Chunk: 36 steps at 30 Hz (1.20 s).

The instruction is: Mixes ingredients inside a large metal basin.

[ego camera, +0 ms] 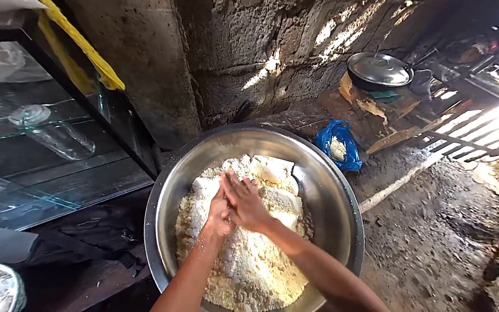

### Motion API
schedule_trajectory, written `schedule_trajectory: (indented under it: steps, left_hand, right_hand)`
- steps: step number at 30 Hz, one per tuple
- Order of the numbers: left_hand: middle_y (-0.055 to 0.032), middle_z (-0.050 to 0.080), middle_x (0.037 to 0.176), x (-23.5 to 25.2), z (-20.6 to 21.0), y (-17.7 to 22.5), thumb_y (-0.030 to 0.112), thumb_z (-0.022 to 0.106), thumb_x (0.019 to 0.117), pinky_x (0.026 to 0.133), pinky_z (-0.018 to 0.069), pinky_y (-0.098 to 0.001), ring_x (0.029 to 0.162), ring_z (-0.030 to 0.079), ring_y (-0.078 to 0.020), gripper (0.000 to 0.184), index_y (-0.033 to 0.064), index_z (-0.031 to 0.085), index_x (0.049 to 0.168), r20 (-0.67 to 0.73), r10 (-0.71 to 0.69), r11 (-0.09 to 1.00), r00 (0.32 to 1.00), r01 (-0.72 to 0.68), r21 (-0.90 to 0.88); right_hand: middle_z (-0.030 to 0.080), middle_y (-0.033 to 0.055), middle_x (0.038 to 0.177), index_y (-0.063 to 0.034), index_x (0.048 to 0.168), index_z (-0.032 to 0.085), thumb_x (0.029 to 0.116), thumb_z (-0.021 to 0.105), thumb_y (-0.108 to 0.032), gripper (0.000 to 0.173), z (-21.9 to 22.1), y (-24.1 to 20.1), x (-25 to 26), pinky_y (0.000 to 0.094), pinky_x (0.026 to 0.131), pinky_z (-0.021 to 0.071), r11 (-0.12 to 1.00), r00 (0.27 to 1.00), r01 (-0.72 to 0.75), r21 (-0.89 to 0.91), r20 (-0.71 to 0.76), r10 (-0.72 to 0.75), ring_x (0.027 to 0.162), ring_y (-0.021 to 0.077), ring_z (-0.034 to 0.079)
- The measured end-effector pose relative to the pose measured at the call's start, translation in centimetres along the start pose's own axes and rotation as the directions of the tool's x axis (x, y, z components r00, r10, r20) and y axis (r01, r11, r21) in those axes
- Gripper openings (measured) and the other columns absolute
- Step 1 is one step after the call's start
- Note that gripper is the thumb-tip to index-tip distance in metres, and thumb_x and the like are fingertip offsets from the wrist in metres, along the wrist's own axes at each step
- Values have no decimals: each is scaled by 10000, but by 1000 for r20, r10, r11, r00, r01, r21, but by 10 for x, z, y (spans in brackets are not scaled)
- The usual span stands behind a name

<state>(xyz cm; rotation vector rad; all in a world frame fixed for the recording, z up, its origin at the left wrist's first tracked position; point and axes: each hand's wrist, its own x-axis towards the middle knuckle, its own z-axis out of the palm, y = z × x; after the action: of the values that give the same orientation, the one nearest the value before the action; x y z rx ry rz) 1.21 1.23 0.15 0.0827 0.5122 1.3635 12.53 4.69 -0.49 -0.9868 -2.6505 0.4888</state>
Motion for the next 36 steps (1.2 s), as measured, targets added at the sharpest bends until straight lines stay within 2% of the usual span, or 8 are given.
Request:
schedule_trajectory:
  steps: [3,6,11,17,20,25,30,36]
  left_hand:
    - [-89,690,1041,3,-5,-6,340,297,1125,779,599,-350,911,690,-173,406,78,569,1274,-126,33,934,992,14,358]
    - [-138,672,1187,22,-13,-6,126,420,1098,867,571,-342,1000,674,-190,306,-14,548,1339,-163,185,856,969,-78,511]
    - [-178,719,1099,22,-31,25,-95,498,1007,869,585,-311,927,717,-198,218,-96,629,1181,-162,466,773,870,-311,553]
    - [-116,737,974,1,-22,52,109,440,1094,773,607,-315,820,730,-175,229,-23,611,1169,-144,511,730,847,-339,594]
    - [-101,699,778,3,-29,47,251,360,1127,766,609,-365,725,714,-193,393,-19,640,1179,-174,531,663,829,-279,695]
    - [-101,703,1249,4,-34,43,233,353,1130,950,533,-375,1093,692,-185,345,45,542,1348,-133,427,541,894,-135,830]
    - [-87,732,1160,6,-31,38,224,403,1119,876,574,-354,990,721,-179,310,35,605,1259,-80,396,495,915,-140,857]
    - [-88,727,1119,2,-27,32,226,411,1117,840,573,-325,936,717,-155,301,33,604,1245,-80,376,500,923,-130,856]
  right_hand:
    - [163,156,1711,-108,1646,220,1072,348,-538,728,4,76,24,631,1258,50,989,982,-134,-70,-140,123,1592,337,98]
    - [112,218,1706,-256,1647,254,1045,454,-561,704,-6,130,49,703,1205,163,952,965,-254,-170,-111,238,1558,470,126]
    - [619,88,1442,-118,1215,754,955,591,46,348,11,150,64,553,1160,401,993,991,-111,-48,-86,107,1412,344,500]
    - [755,142,1026,-31,1141,739,1024,536,-46,235,-6,97,22,489,860,604,954,980,-166,248,-64,187,883,273,746]
    - [690,163,1135,18,1052,727,1058,548,-311,375,17,81,-9,506,951,539,986,995,-88,141,-26,93,1075,319,669]
    - [449,147,1583,-269,1470,575,964,472,-667,652,67,23,-99,688,1153,288,980,997,-38,197,-62,51,1498,402,338]
    - [653,152,1301,-106,1152,776,713,629,119,515,52,19,-124,468,999,549,792,999,33,610,-28,-21,1202,288,621]
    - [603,-15,753,14,1053,625,1059,511,-183,227,-2,6,-82,235,598,515,429,818,-376,821,77,570,630,42,571]
